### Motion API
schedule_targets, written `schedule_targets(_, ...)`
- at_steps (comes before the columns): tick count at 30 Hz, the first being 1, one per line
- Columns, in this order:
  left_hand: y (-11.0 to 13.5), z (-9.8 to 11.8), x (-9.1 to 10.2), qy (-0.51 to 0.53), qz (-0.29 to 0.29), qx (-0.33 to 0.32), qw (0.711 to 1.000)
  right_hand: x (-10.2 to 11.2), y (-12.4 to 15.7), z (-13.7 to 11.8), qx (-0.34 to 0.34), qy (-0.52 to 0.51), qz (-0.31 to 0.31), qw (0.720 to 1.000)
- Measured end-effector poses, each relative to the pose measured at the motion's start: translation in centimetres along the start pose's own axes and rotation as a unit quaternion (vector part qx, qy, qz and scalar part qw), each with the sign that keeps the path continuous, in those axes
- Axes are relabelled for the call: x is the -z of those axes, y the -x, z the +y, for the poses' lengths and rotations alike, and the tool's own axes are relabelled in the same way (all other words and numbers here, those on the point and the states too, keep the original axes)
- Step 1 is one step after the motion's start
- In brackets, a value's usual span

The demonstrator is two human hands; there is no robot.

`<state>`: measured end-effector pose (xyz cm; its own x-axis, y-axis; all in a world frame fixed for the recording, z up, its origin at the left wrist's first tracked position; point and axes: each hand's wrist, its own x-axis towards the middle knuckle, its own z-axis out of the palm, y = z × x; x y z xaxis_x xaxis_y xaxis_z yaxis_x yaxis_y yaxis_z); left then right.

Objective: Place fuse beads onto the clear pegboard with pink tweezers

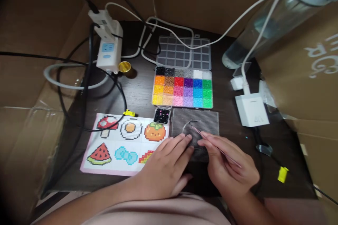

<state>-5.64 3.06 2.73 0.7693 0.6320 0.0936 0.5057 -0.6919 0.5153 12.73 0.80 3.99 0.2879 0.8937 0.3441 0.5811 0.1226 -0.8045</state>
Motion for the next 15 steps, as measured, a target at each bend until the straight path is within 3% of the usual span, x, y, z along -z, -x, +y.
schedule_targets(3, -0.1, 0.0, 0.0, -0.002, -0.006, -0.003, 1.000, -0.2, 0.2, 0.8, 0.010, -0.011, 0.032, 0.999)
schedule_targets(8, -0.3, 0.1, 0.0, -0.006, -0.012, -0.002, 1.000, -1.1, 0.1, 1.1, 0.040, -0.025, 0.030, 0.998)
schedule_targets(15, -0.3, 0.0, -0.1, -0.007, -0.008, -0.002, 1.000, -1.6, -0.3, 1.1, 0.001, -0.006, 0.023, 1.000)
